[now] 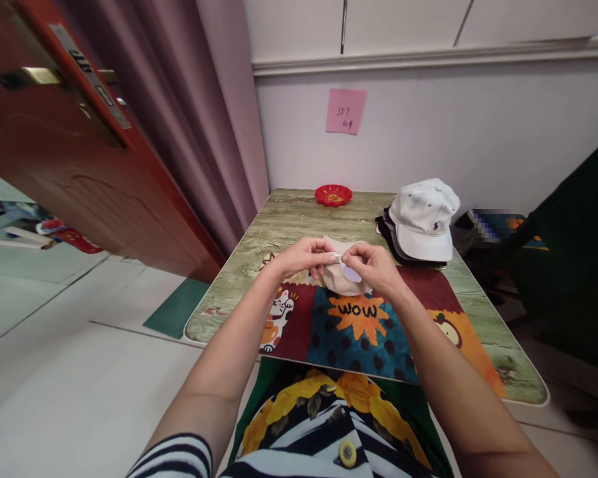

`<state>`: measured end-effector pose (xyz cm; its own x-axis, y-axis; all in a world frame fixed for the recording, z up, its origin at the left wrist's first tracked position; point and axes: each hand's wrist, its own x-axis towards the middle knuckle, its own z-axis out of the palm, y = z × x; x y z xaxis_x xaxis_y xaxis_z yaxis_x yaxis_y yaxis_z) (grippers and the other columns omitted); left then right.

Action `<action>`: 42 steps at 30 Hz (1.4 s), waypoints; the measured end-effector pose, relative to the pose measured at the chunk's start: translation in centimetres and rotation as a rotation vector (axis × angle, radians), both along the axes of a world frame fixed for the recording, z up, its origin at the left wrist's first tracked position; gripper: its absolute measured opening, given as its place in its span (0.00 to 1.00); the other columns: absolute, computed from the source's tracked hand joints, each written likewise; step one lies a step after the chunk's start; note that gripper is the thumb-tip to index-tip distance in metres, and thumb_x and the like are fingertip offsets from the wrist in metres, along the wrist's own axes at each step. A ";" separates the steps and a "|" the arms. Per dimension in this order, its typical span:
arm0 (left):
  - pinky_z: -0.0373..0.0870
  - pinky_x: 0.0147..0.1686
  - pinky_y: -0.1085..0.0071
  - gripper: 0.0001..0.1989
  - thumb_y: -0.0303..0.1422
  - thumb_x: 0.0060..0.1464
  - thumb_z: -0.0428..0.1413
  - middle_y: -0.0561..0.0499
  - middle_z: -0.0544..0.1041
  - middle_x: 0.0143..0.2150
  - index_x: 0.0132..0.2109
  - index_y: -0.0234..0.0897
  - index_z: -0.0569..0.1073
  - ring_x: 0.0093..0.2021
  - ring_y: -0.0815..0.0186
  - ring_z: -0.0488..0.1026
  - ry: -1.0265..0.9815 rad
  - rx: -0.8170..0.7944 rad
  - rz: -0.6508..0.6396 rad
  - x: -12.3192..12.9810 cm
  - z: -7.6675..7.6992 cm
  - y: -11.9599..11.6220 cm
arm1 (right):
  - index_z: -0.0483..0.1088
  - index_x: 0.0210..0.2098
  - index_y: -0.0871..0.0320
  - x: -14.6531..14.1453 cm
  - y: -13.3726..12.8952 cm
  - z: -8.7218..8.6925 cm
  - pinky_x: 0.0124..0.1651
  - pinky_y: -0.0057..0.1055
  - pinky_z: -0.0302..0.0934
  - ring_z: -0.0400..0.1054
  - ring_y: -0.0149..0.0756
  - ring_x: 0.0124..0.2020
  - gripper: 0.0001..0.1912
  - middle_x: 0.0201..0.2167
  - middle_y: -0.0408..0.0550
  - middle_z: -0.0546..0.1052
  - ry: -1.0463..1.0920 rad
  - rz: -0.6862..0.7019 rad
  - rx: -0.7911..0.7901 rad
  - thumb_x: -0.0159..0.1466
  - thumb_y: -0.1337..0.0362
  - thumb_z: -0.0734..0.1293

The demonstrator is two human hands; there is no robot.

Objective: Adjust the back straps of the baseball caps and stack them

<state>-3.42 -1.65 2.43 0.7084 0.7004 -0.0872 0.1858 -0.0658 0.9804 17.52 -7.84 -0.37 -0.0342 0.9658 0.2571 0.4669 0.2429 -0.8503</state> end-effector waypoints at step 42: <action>0.57 0.22 0.76 0.23 0.51 0.51 0.63 0.56 0.68 0.20 0.31 0.33 0.75 0.21 0.73 0.63 0.167 0.119 -0.030 -2.1 -2.1 1.7 | 0.73 0.28 0.58 5.4 -0.3 -1.8 0.28 0.29 0.55 0.61 0.32 0.25 0.22 0.22 0.41 0.70 -0.055 0.155 -0.070 0.65 0.45 0.67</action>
